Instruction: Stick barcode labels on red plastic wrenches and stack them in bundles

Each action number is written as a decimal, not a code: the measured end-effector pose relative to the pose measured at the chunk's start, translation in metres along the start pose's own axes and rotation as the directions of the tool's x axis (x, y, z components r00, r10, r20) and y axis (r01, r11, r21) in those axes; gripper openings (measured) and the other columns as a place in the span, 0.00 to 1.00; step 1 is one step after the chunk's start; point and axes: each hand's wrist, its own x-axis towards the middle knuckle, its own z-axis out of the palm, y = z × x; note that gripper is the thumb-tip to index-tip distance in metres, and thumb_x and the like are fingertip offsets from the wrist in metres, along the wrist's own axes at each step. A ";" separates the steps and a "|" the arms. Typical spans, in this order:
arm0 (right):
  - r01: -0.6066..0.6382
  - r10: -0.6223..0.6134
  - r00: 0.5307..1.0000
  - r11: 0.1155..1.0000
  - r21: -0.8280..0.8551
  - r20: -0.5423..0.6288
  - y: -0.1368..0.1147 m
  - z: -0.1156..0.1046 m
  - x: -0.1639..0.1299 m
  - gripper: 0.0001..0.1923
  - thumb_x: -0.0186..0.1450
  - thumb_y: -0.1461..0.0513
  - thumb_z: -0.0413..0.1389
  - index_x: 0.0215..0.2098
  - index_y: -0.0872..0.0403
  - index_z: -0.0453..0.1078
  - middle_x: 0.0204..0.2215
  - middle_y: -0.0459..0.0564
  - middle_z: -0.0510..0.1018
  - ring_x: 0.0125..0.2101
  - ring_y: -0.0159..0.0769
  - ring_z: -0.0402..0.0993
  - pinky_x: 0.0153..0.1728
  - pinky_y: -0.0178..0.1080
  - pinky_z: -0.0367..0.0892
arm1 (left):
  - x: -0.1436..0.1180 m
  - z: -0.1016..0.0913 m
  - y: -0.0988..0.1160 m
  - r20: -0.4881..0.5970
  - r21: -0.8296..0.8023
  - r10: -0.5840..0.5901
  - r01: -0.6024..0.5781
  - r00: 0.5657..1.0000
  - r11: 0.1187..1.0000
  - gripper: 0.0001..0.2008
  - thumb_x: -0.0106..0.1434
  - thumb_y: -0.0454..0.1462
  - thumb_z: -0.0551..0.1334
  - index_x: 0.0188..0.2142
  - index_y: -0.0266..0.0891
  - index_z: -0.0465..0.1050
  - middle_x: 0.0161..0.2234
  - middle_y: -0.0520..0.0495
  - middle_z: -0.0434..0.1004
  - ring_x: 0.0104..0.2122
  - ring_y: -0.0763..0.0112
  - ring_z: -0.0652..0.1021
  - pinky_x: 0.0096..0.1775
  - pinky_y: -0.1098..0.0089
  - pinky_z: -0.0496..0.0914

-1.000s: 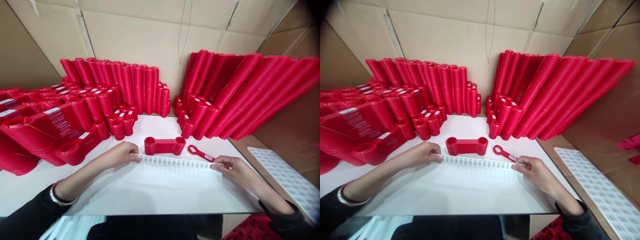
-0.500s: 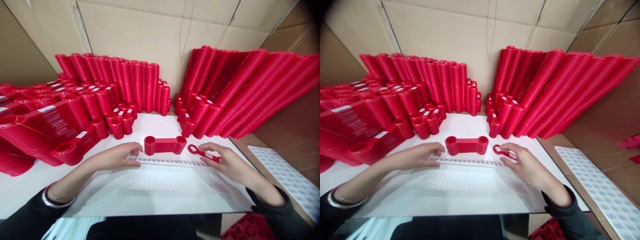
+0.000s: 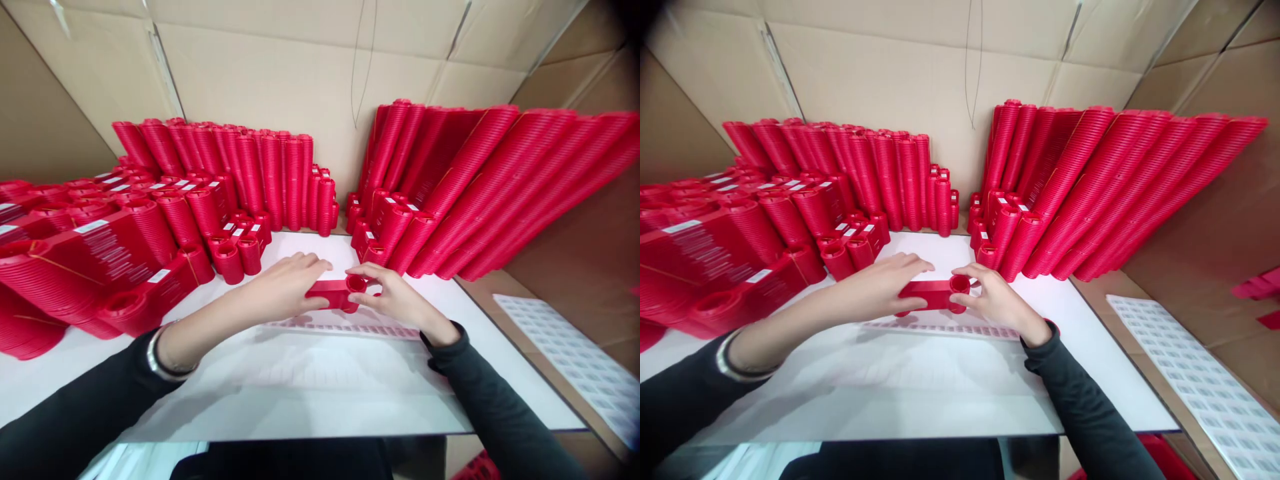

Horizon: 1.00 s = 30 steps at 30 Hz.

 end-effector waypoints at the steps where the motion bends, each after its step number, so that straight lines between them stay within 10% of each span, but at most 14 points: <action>1: 0.022 -0.022 1.000 1.000 -0.007 -0.008 0.001 0.001 -0.001 0.19 0.61 0.57 0.59 0.49 0.53 0.69 0.43 0.51 0.75 0.42 0.39 0.74 0.46 0.42 0.69 | 0.007 0.001 0.001 0.058 0.044 -0.001 -0.002 0.998 0.999 0.21 0.62 0.45 0.60 0.52 0.40 0.65 0.49 0.41 0.71 0.47 0.55 0.71 0.45 0.64 0.63; 13: 0.104 -0.106 0.994 0.991 -0.088 -0.020 0.009 0.004 -0.009 0.22 0.63 0.58 0.58 0.54 0.52 0.66 0.44 0.52 0.73 0.42 0.39 0.73 0.45 0.42 0.69 | 0.023 0.001 -0.007 0.210 0.050 -0.012 0.001 0.978 0.999 0.07 0.59 0.39 0.61 0.36 0.40 0.75 0.35 0.47 0.77 0.33 0.64 0.75 0.33 0.69 0.62; 20: 0.151 -0.158 0.983 0.986 -0.072 -0.098 0.003 0.001 -0.009 0.21 0.64 0.60 0.57 0.55 0.52 0.66 0.45 0.52 0.71 0.45 0.40 0.70 0.49 0.44 0.66 | 0.024 -0.012 0.000 0.135 0.072 -0.024 0.014 0.990 0.997 0.07 0.61 0.37 0.61 0.38 0.38 0.75 0.36 0.47 0.77 0.34 0.65 0.75 0.35 0.70 0.64; 24: 0.108 -0.097 0.988 0.991 0.082 -0.121 -0.010 -0.008 -0.015 0.25 0.61 0.58 0.60 0.56 0.51 0.65 0.48 0.53 0.69 0.45 0.41 0.70 0.48 0.44 0.66 | 0.017 -0.024 -0.001 -0.003 0.204 0.158 -0.154 0.987 0.967 0.09 0.66 0.36 0.56 0.42 0.38 0.74 0.38 0.46 0.76 0.37 0.65 0.75 0.37 0.69 0.65; 30: -0.202 0.017 0.936 0.843 0.498 0.351 -0.028 -0.010 -0.023 0.11 0.67 0.62 0.50 0.48 0.55 0.65 0.31 0.45 0.72 0.25 0.29 0.70 0.26 0.33 0.68 | 0.008 -0.034 0.005 -0.054 0.448 0.464 -0.394 0.884 0.803 0.09 0.67 0.32 0.54 0.41 0.39 0.73 0.38 0.48 0.77 0.40 0.66 0.75 0.48 0.62 0.63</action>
